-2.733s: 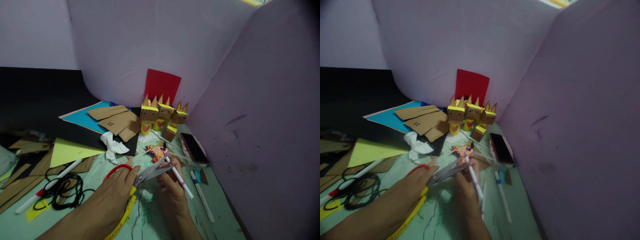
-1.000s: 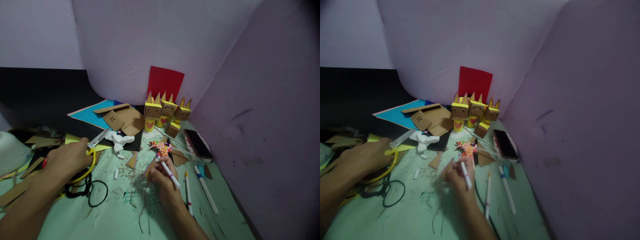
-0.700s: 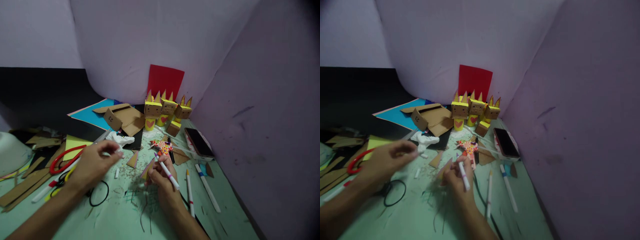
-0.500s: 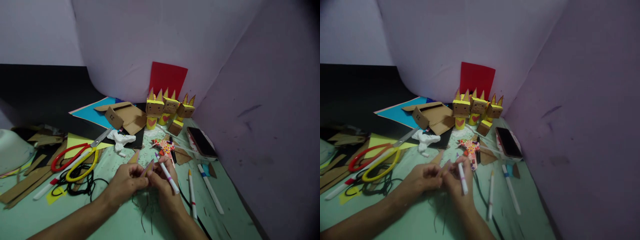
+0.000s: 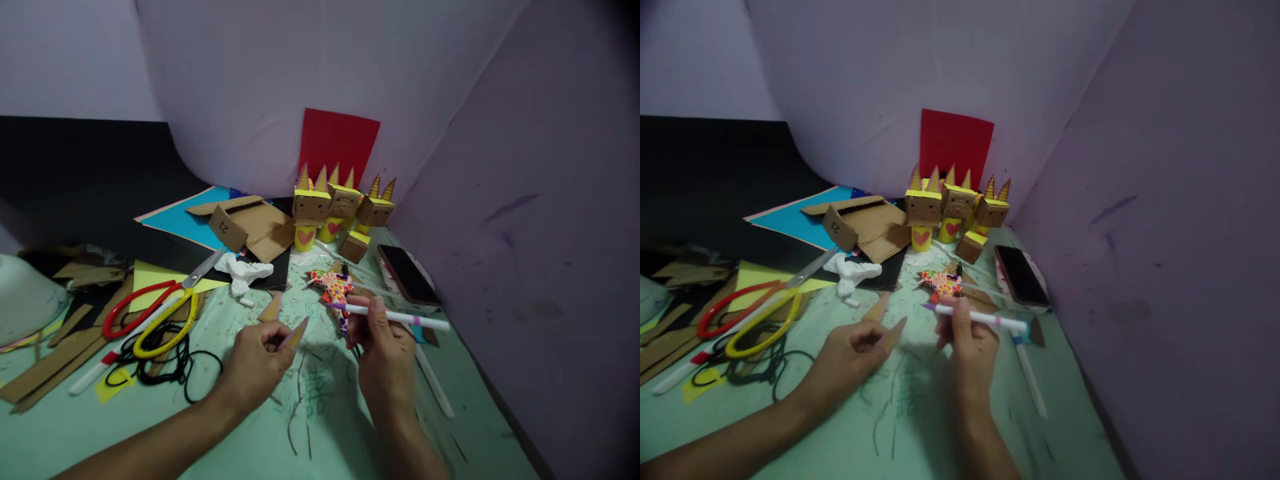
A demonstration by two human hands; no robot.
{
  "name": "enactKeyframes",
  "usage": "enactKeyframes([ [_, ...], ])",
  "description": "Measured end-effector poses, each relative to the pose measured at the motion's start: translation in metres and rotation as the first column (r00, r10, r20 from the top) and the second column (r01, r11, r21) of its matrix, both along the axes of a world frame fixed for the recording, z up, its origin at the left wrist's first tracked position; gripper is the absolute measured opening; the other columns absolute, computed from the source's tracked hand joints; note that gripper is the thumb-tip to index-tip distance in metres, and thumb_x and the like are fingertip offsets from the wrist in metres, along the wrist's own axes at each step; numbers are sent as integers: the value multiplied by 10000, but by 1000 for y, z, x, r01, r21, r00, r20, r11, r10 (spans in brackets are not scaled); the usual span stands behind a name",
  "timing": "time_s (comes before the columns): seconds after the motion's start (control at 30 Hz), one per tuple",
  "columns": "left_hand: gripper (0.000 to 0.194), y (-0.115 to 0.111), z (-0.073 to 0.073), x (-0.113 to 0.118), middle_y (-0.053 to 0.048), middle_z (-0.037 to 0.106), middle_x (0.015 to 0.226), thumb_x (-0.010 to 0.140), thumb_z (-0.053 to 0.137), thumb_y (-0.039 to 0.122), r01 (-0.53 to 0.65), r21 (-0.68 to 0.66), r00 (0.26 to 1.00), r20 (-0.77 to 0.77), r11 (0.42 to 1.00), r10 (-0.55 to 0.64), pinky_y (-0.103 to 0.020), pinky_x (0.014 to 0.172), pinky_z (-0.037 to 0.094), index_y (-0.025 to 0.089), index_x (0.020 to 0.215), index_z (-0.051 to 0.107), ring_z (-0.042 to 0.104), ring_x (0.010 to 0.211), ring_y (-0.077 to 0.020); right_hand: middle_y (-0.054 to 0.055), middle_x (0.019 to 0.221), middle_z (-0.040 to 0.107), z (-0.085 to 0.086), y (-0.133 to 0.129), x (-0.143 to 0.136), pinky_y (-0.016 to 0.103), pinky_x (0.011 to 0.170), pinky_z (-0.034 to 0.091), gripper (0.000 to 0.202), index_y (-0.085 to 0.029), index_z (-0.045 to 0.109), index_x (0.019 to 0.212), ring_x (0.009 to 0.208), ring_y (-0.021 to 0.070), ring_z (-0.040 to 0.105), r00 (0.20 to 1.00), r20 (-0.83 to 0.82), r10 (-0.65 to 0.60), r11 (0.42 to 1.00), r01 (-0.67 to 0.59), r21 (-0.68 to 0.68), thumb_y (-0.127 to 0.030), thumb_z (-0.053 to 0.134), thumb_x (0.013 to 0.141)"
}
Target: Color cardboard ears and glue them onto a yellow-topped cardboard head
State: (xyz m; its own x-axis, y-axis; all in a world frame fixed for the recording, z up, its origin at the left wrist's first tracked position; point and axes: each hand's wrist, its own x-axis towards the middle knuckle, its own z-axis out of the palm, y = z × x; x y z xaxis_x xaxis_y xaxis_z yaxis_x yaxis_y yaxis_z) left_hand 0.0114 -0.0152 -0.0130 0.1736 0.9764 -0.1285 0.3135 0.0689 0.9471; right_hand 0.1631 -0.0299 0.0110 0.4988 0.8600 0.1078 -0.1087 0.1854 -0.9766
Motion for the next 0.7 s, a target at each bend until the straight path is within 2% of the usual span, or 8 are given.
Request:
enactKeyframes([
  [0.1, 205, -2, -4, 0, 29, 493, 516, 715, 582, 334, -8, 53, 994, -111, 999, 14, -229, 471, 306, 168, 594, 582, 416, 492, -115, -51, 477, 461, -3, -3, -2, 214, 444, 328, 339, -147, 630, 708, 445, 85, 416, 978, 207, 22, 999, -31, 39, -446, 539, 841],
  [0.2, 257, -4, -4, 0, 36, 463, 488, 729, 575, 366, -5, 79, 987, -162, 997, 18, -227, 464, 294, 175, 560, 547, 402, 479, -113, -52, 485, 460, -6, -5, -6, 209, 414, 305, 311, -160, 595, 695, 427, 84, 410, 932, 358, 60, 997, -75, 28, -420, 522, 852],
  [0.3, 232, -4, -2, -1, 36, 472, 498, 723, 576, 334, 13, 98, 982, -186, 995, 5, -225, 473, 300, 175, 558, 545, 409, 489, -114, -52, 484, 452, -9, -2, -6, 212, 411, 289, 294, -165, 588, 708, 424, 87, 400, 897, 441, 33, 998, -49, 26, -402, 505, 860],
  [0.4, 190, -4, -2, -1, 35, 486, 500, 707, 579, 303, 21, 90, 981, -195, 996, -3, -223, 466, 295, 176, 566, 564, 410, 483, -115, -42, 503, 466, -13, 1, -2, 221, 439, 302, 293, -169, 587, 697, 451, 96, 418, 882, 471, 19, 999, -40, 35, -389, 496, 868],
  [0.57, 175, -4, -2, -1, 43, 462, 486, 700, 576, 277, 29, 105, 977, -211, 994, -6, -221, 462, 282, 182, 555, 550, 408, 483, -116, -51, 477, 439, -17, 3, 0, 219, 417, 274, 294, -174, 581, 694, 423, 93, 395, 899, 425, 104, 993, -114, -1, -401, 502, 862],
  [0.7, 177, -5, -1, -2, 36, 467, 494, 698, 570, 267, 33, 101, 979, -203, 994, -12, -227, 473, 293, 181, 546, 540, 415, 498, -121, -42, 493, 453, -14, 2, -1, 221, 438, 300, 300, -173, 571, 665, 447, 98, 413, 877, 463, 126, 989, -145, 5, -385, 496, 863],
])
